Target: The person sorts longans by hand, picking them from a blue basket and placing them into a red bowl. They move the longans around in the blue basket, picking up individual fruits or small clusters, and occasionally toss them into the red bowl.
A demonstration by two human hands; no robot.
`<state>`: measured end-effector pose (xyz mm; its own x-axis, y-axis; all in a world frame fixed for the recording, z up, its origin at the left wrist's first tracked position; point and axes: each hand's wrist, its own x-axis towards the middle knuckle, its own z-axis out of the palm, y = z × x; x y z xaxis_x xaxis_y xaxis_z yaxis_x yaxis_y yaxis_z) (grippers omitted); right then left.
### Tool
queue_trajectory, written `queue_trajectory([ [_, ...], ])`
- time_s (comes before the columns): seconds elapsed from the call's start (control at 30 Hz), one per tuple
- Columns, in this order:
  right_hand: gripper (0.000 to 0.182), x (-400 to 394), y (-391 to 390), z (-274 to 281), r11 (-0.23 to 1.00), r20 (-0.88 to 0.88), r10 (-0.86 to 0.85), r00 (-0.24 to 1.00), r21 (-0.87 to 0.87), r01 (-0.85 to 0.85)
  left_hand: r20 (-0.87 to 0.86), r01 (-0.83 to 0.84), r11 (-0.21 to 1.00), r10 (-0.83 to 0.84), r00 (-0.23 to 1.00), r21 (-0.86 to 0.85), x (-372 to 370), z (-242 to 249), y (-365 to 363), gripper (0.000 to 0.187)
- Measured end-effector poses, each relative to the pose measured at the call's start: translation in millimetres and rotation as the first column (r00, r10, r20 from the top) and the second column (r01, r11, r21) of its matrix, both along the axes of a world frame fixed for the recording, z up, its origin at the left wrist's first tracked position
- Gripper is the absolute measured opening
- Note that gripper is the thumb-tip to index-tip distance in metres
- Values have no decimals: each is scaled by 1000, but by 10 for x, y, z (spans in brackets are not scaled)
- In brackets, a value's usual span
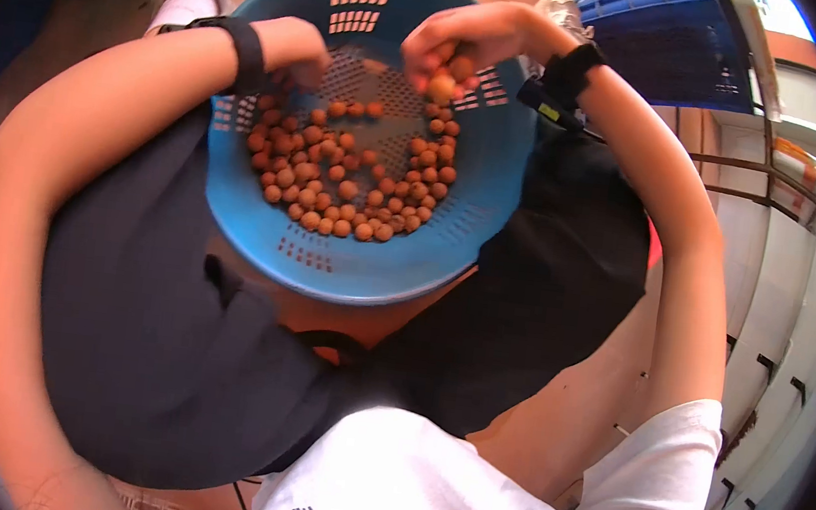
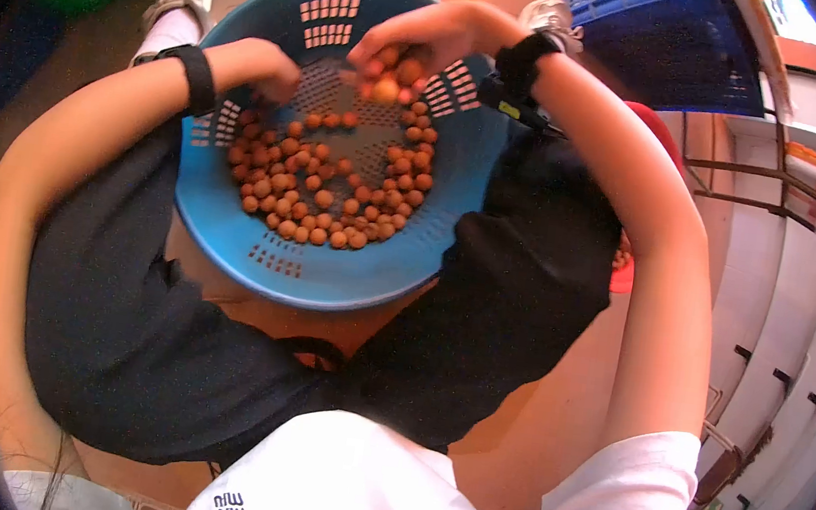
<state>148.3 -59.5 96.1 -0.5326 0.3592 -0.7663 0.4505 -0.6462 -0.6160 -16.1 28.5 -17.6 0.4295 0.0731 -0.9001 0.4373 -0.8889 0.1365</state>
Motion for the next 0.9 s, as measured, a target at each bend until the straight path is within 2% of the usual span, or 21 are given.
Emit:
queue_trajectory([
  [0.07, 31, 450, -98, 308, 984, 115, -157, 981, 106, 145, -5, 37, 999, -37, 999, 4, 12, -26, -6, 30],
  [0.13, 40, 1162, -395, 412, 916, 48, -304, 952, 288, 278, 1, 43, 998, -43, 999, 36, 25, -4, -27, 31],
  [0.2, 36, 1555, -851, 702, 789, 25, -590, 807, 228, 570, -12, 34, 998, -34, 999, 46, 13, 34, -24, 31],
  [0.27, 35, 2029, -1139, 914, 856, 81, -504, 860, 179, 485, -9, 25, 998, -24, 1000, 64, -8, -22, -29, 30],
  [0.33, 32, 2280, -1650, 1028, 729, 333, -677, 656, 190, 657, -12, 8, 996, -7, 1000, 89, -14, -59, -60, 29],
  [0.4, 28, 2387, -1994, 1000, 759, 650, -555, 519, 141, 635, -39, 61, 998, -61, 997, 6, -40, -150, -86, 29],
  [0.47, 24, 2407, -2236, 902, 754, 737, -469, 487, 46, 656, -62, 45, 998, -48, 997, -51, -76, -192, -70, 29],
  [0.5, 25, 2386, -2353, 837, 764, 813, -458, 360, 153, 626, -77, 9, 997, -15, 997, -74, -98, -203, -80, 29],
  [0.53, 29, 2408, -2391, 808, 852, 904, -292, 313, 97, 514, -95, -26, 995, 17, 995, -97, -120, -210, -98, 29],
  [0.57, 30, 2357, -2335, 792, 931, 970, -45, 241, -47, 362, -128, -57, 990, 40, 991, -127, -129, -151, -116, 30],
  [0.6, 31, 2300, -2225, 772, 952, 974, 192, 124, -215, 217, -160, -88, 984, 63, 985, -154, -133, -53, -136, 30],
  [0.67, 34, 2255, -1938, 706, 960, 965, 261, 5, -260, 99, -215, -110, 979, 72, 974, -174, -135, -56, -132, 31],
  [0.73, 32, 2105, -1595, 690, 957, 997, 56, -57, -70, -282, -261, -94, 981, 47, 964, -167, -105, -234, -64, 31],
  [0.8, 30, 1857, -1176, 677, 773, 986, -164, -40, 103, -626, -281, -76, 983, 26, 959, -170, -98, -252, -40, 32],
  [0.87, 29, 1575, -715, 544, 383, 961, -23, 277, 265, -885, -298, -75, 982, 20, 954, -175, -97, -265, -57, 33],
  [0.9, 23, 1253, -435, 411, 239, 960, 108, 257, 226, -944, -305, -81, 981, 24, 952, -174, -98, -260, -69, 33],
])
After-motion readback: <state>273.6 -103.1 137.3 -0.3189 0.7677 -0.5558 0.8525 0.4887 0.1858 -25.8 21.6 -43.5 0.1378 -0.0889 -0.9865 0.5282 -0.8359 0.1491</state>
